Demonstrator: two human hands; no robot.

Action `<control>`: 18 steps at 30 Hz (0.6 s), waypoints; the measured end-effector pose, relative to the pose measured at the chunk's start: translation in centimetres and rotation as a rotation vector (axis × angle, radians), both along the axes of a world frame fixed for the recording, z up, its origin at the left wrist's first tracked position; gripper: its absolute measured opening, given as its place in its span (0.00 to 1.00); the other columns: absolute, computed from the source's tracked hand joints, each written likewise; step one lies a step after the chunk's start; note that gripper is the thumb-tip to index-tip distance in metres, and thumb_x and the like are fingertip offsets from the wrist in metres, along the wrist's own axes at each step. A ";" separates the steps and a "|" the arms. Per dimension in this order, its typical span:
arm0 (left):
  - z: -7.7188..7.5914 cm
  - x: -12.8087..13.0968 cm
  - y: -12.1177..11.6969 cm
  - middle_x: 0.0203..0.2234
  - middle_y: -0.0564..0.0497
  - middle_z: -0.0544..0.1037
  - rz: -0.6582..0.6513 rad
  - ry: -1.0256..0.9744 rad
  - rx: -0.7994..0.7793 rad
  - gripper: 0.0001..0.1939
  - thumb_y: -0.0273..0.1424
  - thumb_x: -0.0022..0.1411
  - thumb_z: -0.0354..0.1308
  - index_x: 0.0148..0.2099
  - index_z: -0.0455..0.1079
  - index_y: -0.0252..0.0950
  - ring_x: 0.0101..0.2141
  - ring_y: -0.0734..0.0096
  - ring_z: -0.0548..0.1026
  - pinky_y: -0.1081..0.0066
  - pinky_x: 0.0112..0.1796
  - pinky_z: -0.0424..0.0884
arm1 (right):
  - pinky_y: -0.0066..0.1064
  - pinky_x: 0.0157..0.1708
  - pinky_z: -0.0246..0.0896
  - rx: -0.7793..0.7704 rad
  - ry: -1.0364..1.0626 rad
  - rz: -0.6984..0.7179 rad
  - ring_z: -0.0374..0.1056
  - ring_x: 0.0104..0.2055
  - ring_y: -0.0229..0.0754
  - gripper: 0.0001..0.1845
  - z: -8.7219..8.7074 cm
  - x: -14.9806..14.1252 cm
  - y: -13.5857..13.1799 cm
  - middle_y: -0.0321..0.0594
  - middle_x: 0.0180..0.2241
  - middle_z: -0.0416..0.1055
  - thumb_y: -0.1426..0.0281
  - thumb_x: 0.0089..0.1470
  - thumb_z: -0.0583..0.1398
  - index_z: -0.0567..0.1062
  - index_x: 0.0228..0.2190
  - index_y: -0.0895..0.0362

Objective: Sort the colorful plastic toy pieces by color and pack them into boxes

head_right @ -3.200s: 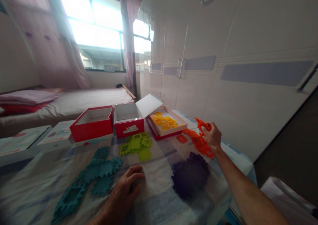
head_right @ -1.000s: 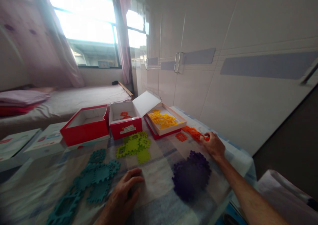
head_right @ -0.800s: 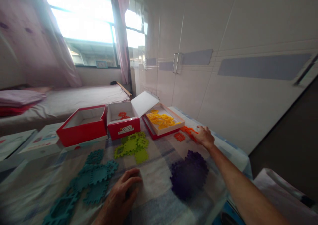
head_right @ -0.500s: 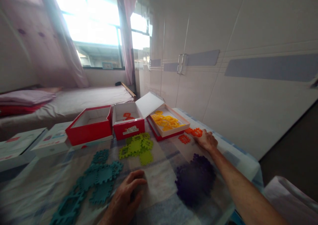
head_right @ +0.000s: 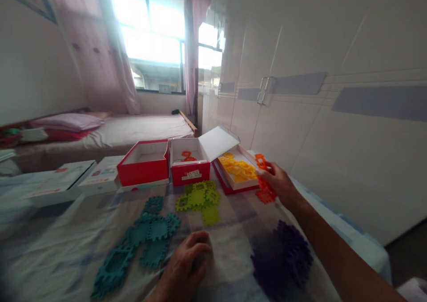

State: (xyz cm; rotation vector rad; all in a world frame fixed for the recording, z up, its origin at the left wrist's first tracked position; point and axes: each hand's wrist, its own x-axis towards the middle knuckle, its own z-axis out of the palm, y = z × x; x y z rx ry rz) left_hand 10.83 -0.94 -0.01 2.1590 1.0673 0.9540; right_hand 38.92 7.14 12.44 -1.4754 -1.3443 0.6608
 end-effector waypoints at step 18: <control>-2.6 0.5 1.0 0.39 0.45 0.73 -0.011 -0.128 0.127 0.17 0.18 0.42 0.50 0.35 0.72 0.36 0.41 0.65 0.72 0.68 0.42 0.69 | 0.36 0.51 0.56 0.196 -0.650 0.042 0.62 0.52 0.46 0.27 3.4 -18.8 12.4 0.47 0.53 0.61 0.58 0.52 0.54 0.65 0.51 0.58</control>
